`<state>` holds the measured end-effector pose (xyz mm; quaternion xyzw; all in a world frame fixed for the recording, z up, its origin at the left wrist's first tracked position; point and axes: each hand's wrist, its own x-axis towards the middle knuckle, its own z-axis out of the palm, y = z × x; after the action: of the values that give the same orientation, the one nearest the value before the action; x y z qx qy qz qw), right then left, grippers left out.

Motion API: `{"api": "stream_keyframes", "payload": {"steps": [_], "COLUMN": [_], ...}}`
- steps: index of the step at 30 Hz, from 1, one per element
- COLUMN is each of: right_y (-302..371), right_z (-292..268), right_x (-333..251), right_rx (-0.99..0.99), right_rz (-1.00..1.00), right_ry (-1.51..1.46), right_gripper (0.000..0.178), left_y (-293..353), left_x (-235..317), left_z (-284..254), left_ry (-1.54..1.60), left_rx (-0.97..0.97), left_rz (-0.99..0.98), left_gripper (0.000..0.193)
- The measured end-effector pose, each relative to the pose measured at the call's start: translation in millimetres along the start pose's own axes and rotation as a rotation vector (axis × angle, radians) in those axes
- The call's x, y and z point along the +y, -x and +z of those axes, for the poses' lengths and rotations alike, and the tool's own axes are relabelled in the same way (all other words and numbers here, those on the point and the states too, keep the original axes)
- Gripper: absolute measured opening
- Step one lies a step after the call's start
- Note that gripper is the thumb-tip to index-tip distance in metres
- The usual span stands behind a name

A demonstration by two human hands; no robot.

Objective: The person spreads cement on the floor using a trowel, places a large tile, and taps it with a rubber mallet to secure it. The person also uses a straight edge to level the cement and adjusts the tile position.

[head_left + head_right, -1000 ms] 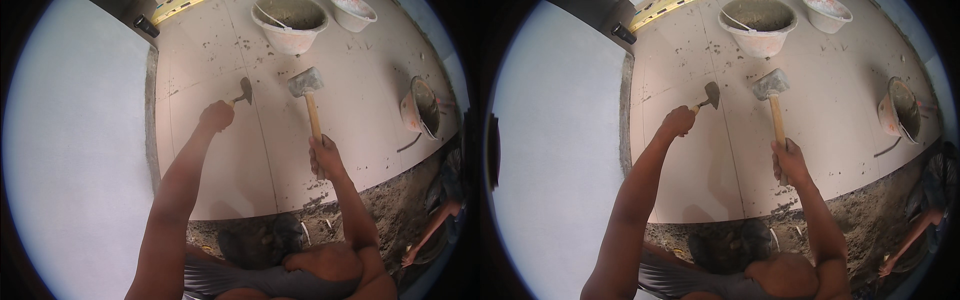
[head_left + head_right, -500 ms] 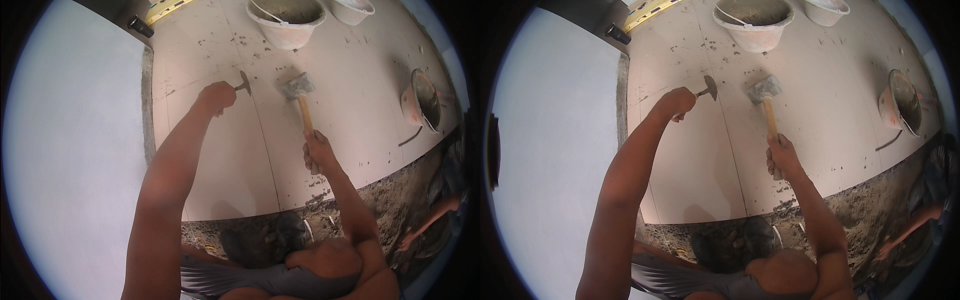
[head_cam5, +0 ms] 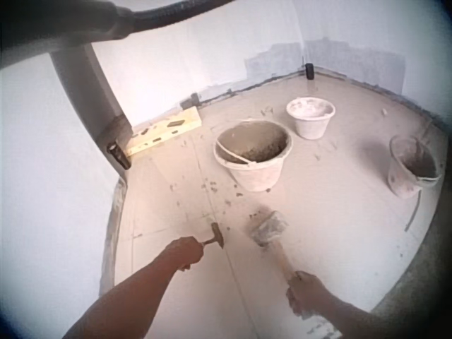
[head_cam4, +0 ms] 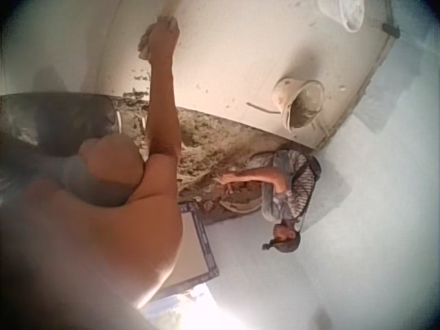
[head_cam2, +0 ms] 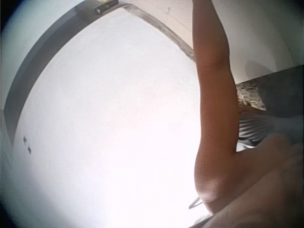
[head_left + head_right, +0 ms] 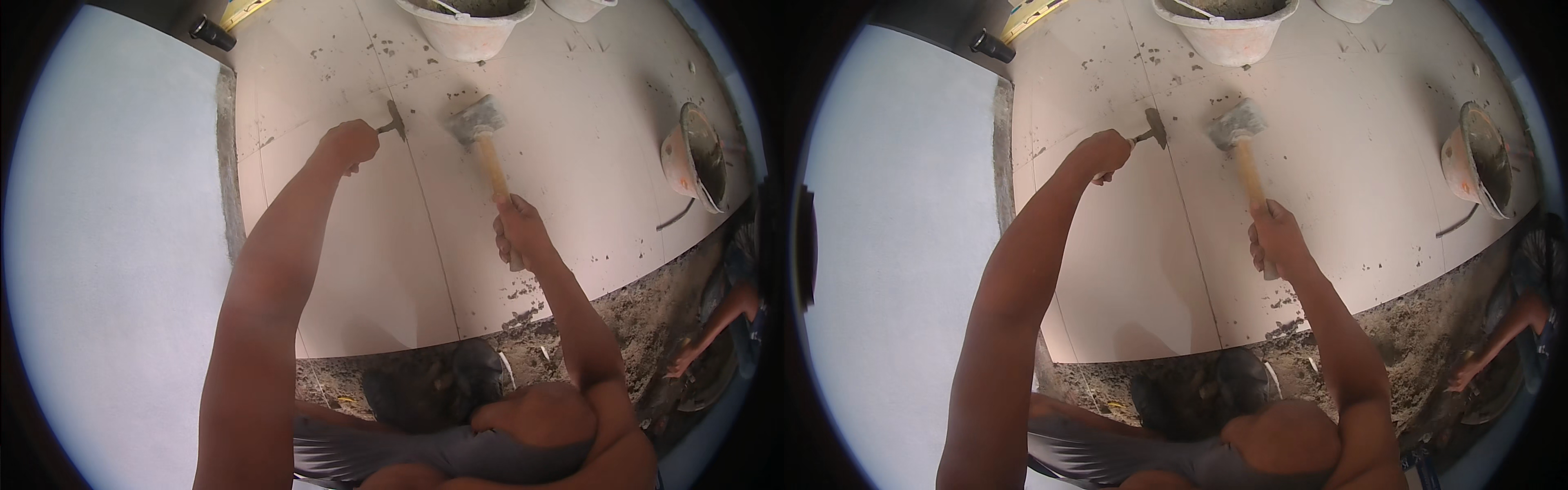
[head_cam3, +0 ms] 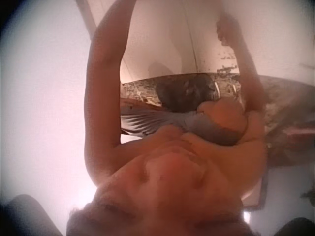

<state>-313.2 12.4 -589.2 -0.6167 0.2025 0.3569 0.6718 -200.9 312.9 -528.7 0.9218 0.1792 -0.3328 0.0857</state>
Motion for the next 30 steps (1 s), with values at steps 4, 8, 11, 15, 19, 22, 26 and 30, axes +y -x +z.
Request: {"api": "stream_keyframes", "payload": {"steps": [4, 8, 11, 15, 19, 22, 26, 30], "right_y": [-20, -66, -77, -77, -81, -73, -69, -51], "right_z": [14, 55, 69, 60, 66, 67, 39, 5], "right_x": [-14, -11, -21, -44, -40, -36, -48, -20], "right_rx": [0.107, 0.159, -0.071, -0.095, 0.067, -0.296, -0.176, -0.106], "right_rz": [-0.124, -0.142, -0.048, -0.024, -0.097, 0.047, 0.032, 0.015], "right_ry": [-0.288, -0.302, -0.152, -0.201, -0.450, -0.023, -0.070, -0.138], "right_gripper": [0.037, 0.041, 0.042, 0.042, 0.044, 0.046, 0.045, 0.048], "left_y": [2, 6, -9, 1, 6, 5, 19, 56], "left_x": [-3, -2, 2, -7, 1, -12, -6, -6], "left_z": [-1, 2, -1, 2, 3, 3, 1, 2], "left_ry": [0.030, 0.045, -0.260, 0.009, 0.015, 0.022, 0.058, 0.067], "left_rx": [0.030, 0.052, -0.041, 0.063, 0.064, 0.065, 0.017, -0.024], "left_rz": [0.010, 0.028, 0.062, 0.040, 0.030, 0.007, -0.017, 0.066], "left_gripper": [0.044, 0.037, 0.031, 0.031, 0.030, 0.030, 0.038, 0.048]}}
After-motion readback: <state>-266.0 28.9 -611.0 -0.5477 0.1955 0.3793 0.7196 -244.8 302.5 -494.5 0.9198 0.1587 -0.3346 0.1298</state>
